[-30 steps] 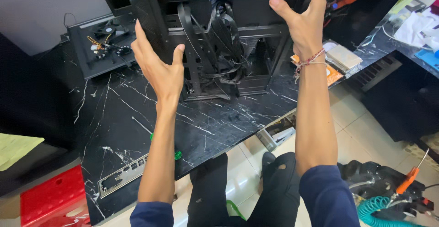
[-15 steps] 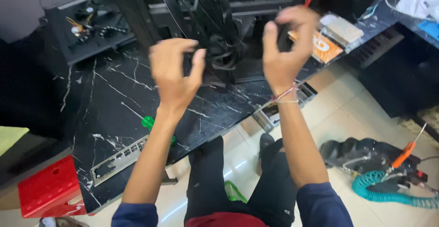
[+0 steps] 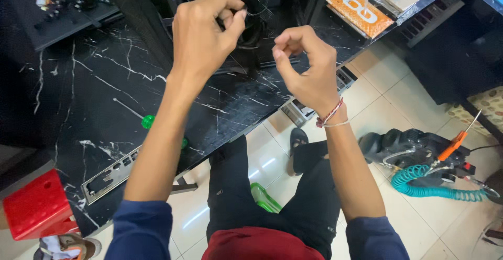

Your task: The person removes the side panel of a computer case and proceeds to organize the internal cables. They gather the wires into a bundle, secure them with a zip tie, and then separate and route the individual cables within the case.

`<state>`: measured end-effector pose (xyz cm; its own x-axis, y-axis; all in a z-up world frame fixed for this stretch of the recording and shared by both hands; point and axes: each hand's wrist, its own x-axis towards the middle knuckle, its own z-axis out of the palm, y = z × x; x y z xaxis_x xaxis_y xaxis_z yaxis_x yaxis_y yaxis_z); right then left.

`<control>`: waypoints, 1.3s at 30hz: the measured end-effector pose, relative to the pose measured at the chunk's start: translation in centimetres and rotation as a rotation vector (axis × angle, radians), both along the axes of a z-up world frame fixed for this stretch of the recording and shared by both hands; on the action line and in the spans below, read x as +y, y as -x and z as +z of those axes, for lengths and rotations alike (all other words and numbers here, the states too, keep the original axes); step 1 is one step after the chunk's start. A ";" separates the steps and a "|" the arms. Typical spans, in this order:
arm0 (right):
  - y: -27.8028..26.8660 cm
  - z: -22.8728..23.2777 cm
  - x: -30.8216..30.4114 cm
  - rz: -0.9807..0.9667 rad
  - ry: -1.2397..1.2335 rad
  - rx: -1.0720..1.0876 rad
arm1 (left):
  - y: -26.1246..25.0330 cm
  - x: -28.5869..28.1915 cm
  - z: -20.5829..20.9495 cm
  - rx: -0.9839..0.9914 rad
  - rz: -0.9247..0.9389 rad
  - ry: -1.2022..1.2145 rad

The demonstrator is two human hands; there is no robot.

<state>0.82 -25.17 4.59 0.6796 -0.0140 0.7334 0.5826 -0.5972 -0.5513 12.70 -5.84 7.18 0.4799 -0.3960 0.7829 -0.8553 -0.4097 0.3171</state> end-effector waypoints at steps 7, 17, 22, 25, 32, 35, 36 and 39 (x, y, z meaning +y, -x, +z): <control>-1.4 -0.8 1.5 0.008 -0.127 0.094 | 1.4 0.1 -2.0 -0.176 -0.004 -0.168; -3.1 0.5 3.8 -0.119 -0.020 -0.049 | 0.7 0.7 -1.2 0.127 -0.037 -0.182; -4.5 1.1 3.3 -0.144 0.198 -0.105 | 0.8 0.7 -1.1 0.230 -0.031 -0.214; -4.7 1.5 3.2 -0.216 0.384 -0.103 | 0.7 0.7 -1.1 0.279 -0.010 -0.232; -3.4 2.7 3.6 -0.177 0.237 -0.151 | 1.6 0.3 0.1 0.473 0.014 -0.123; -3.0 1.9 3.6 -0.200 0.158 -0.148 | 1.6 0.0 -0.3 0.446 -0.014 -0.082; -2.9 1.6 3.6 -0.212 0.120 -0.141 | 1.5 0.0 -0.6 0.411 -0.071 -0.042; -2.7 1.2 3.6 -0.213 -0.013 -0.094 | 1.3 0.1 -0.9 0.351 -0.096 -0.076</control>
<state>3.55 -21.58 5.75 0.5894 -0.1599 0.7919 0.4934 -0.7050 -0.5095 11.40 -5.72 6.33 0.6717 -0.5030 0.5439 -0.7357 -0.3666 0.5695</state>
